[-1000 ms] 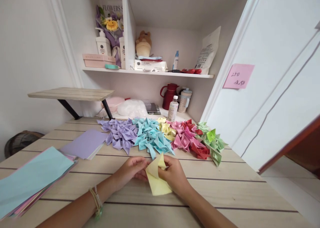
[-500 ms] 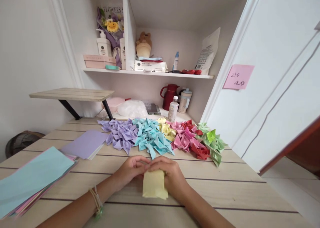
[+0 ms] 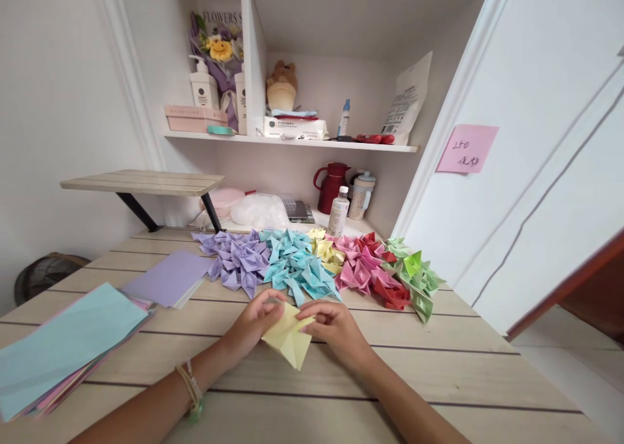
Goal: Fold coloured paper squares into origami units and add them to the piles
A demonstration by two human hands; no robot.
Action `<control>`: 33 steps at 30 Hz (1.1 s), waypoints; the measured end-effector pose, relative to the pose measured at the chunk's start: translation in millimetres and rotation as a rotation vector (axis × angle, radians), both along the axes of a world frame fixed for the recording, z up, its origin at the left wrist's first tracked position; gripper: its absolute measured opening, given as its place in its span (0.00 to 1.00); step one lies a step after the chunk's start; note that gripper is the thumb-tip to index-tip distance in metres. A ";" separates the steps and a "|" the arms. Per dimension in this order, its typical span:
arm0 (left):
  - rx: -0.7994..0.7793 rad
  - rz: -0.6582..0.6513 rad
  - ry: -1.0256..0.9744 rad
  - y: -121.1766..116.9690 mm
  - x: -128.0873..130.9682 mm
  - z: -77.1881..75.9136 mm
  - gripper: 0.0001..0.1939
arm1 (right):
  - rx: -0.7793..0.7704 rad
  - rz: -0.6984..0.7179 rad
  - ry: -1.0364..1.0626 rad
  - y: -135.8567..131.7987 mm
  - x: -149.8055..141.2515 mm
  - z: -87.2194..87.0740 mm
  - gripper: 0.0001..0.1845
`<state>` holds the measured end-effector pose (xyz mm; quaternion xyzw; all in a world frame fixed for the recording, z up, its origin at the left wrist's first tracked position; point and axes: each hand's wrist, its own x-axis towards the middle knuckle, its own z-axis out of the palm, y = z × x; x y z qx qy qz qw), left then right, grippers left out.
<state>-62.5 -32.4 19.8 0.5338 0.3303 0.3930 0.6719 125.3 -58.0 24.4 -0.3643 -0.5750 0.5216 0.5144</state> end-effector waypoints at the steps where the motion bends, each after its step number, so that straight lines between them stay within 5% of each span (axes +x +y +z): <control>1: -0.002 -0.010 -0.028 -0.7 -0.6 2.1 0.17 | 0.009 -0.043 0.023 1.1 -0.2 -1.3 0.10; 5: 0.002 -0.054 -0.144 -1.2 -2.2 5.7 0.26 | -0.009 -0.190 0.111 4.4 2.0 -4.4 0.10; 9: 0.083 -0.004 -0.123 1.2 -0.9 3.4 0.23 | -0.053 -0.262 0.150 4.4 3.9 -1.2 0.13; 15: 0.152 0.213 0.040 -0.1 -0.8 9.8 0.12 | -0.134 -0.155 0.194 1.7 5.2 11.2 0.13; 20: 0.130 -0.123 -0.060 -7.1 -0.4 7.8 0.26 | 0.007 -0.281 0.039 2.6 7.2 5.8 0.12; 22: 0.122 -0.164 -0.067 -8.8 2.0 4.6 0.26 | 0.011 -0.293 0.014 3.0 7.1 2.5 0.13; 29: 0.200 0.145 0.028 -3.0 -1.6 9.5 0.13 | -0.178 -0.019 0.197 -0.3 2.8 4.1 0.20; 33: 0.229 0.164 0.088 -2.4 -4.2 11.8 0.12 | -0.135 -0.086 0.080 -0.7 0.8 3.4 0.19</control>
